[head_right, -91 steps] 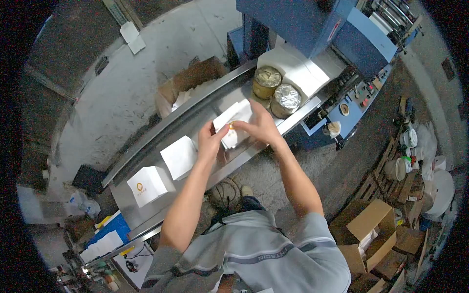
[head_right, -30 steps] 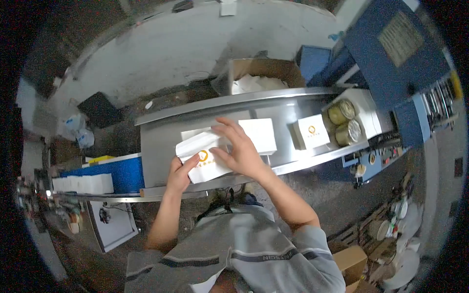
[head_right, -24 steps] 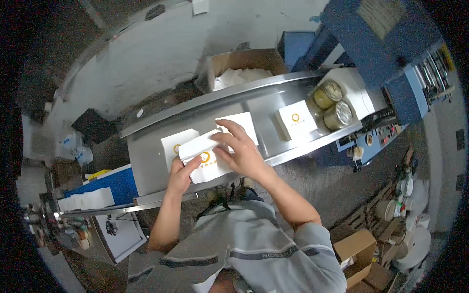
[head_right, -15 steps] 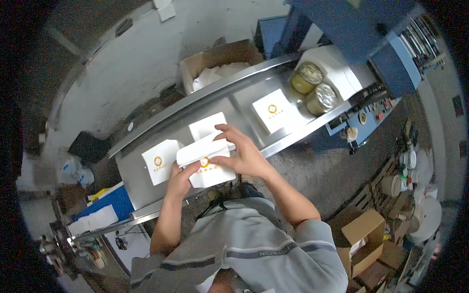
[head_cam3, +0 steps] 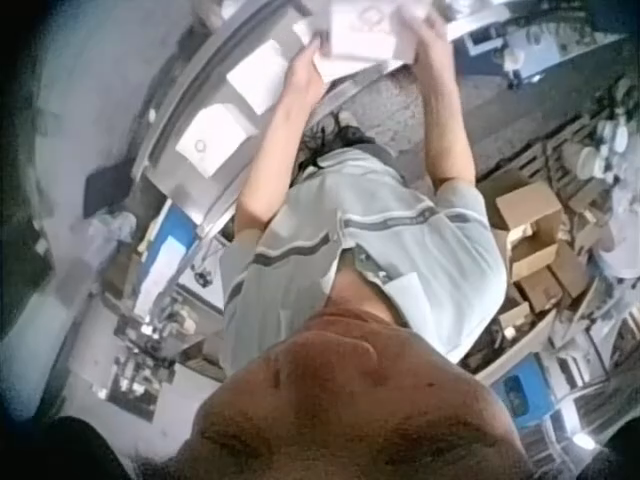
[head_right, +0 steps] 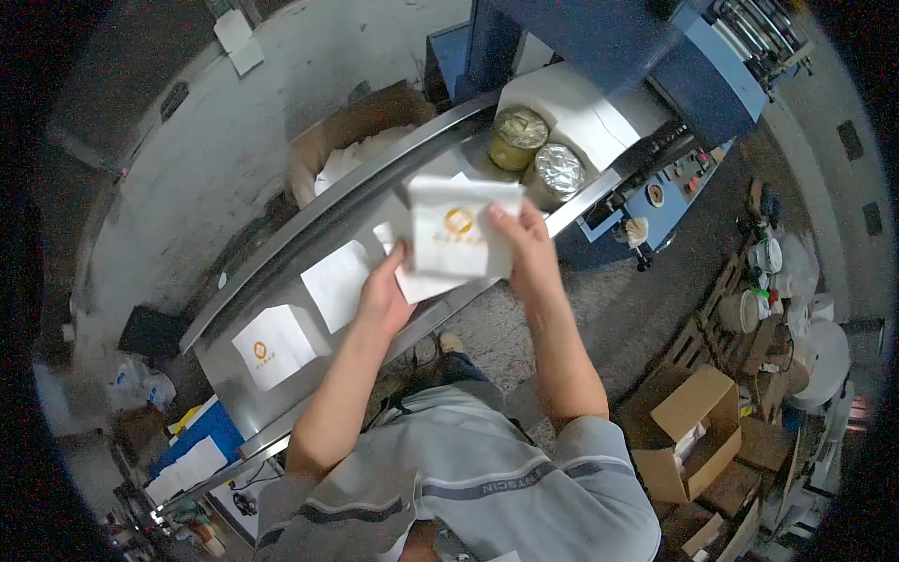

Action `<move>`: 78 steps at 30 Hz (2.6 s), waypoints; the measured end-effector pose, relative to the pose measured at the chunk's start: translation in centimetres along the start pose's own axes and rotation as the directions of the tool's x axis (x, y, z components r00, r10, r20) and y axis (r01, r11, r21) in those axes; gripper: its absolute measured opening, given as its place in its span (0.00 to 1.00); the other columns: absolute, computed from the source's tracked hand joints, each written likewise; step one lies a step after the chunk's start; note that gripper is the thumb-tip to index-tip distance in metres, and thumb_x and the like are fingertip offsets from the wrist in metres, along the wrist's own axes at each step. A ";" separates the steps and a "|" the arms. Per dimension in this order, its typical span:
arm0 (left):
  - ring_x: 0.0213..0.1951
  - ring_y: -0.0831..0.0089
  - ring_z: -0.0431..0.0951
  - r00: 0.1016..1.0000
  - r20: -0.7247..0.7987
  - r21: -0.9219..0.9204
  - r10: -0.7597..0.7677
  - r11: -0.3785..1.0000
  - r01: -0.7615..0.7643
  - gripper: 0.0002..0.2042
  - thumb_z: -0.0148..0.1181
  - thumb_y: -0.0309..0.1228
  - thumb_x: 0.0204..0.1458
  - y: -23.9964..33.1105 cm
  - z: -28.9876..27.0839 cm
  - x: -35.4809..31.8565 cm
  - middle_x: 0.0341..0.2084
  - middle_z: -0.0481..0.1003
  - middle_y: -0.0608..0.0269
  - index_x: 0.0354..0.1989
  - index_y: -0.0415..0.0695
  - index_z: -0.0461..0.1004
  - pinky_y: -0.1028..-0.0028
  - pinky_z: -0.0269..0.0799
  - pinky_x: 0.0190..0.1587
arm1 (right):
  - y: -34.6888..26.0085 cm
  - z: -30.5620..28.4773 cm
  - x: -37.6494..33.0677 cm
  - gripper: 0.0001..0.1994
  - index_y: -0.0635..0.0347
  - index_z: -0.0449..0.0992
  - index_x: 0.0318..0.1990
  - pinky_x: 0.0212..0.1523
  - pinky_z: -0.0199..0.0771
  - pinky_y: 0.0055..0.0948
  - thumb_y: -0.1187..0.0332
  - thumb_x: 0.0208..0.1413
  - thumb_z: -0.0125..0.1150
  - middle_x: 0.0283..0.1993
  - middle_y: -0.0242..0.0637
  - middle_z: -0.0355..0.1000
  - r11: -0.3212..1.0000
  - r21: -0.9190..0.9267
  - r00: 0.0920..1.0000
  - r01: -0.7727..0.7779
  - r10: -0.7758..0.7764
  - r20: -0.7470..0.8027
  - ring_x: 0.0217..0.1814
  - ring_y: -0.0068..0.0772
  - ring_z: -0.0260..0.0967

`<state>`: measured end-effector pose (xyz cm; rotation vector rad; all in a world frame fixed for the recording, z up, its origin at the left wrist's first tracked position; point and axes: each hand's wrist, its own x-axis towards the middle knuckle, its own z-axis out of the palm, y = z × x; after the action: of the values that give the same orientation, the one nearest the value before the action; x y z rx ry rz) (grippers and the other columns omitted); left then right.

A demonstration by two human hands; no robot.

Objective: Placing stacks of printed paper napkins or coasters onto a moving conveyor belt in a production line.

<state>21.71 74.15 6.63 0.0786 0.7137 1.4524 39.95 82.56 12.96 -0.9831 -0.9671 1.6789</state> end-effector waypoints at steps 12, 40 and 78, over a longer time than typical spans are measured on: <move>0.65 0.60 0.61 0.871 0.083 0.612 0.483 0.666 -0.427 0.34 0.56 0.41 0.62 1.2 -0.1 -2.4 0.62 0.63 0.42 0.67 0.30 0.52 0.69 0.55 0.66 | -0.1 0.2 -0.9 0.24 0.70 0.67 0.56 0.39 0.79 0.28 0.60 0.60 0.60 0.42 0.44 0.77 0.995 -0.058 0.997 -0.076 0.074 -0.026 0.39 0.31 0.78; 0.35 0.74 0.79 0.742 -0.333 0.848 0.582 0.529 -0.034 0.23 0.65 0.33 0.53 16.4 -21.4 -24.5 0.35 0.81 0.51 0.52 0.31 0.71 0.75 0.73 0.35 | 18.0 25.7 -9.2 0.29 0.72 0.62 0.60 0.41 0.76 0.25 0.71 0.54 0.68 0.41 0.48 0.76 0.772 -0.603 0.808 0.201 0.217 0.548 0.40 0.30 0.76; 0.44 0.67 0.77 0.757 -0.289 0.809 0.585 0.572 -0.134 0.30 0.71 0.42 0.49 15.6 -18.1 -23.3 0.44 0.76 0.50 0.52 0.31 0.69 0.71 0.73 0.46 | 22.6 22.3 -8.1 0.18 0.76 0.68 0.54 0.38 0.73 0.27 0.68 0.63 0.54 0.37 0.41 0.75 0.775 -0.549 0.826 0.311 0.065 0.560 0.34 0.25 0.70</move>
<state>0.39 48.55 8.62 0.5252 1.8675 1.4916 14.28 65.39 2.05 -0.7991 -2.0424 1.5684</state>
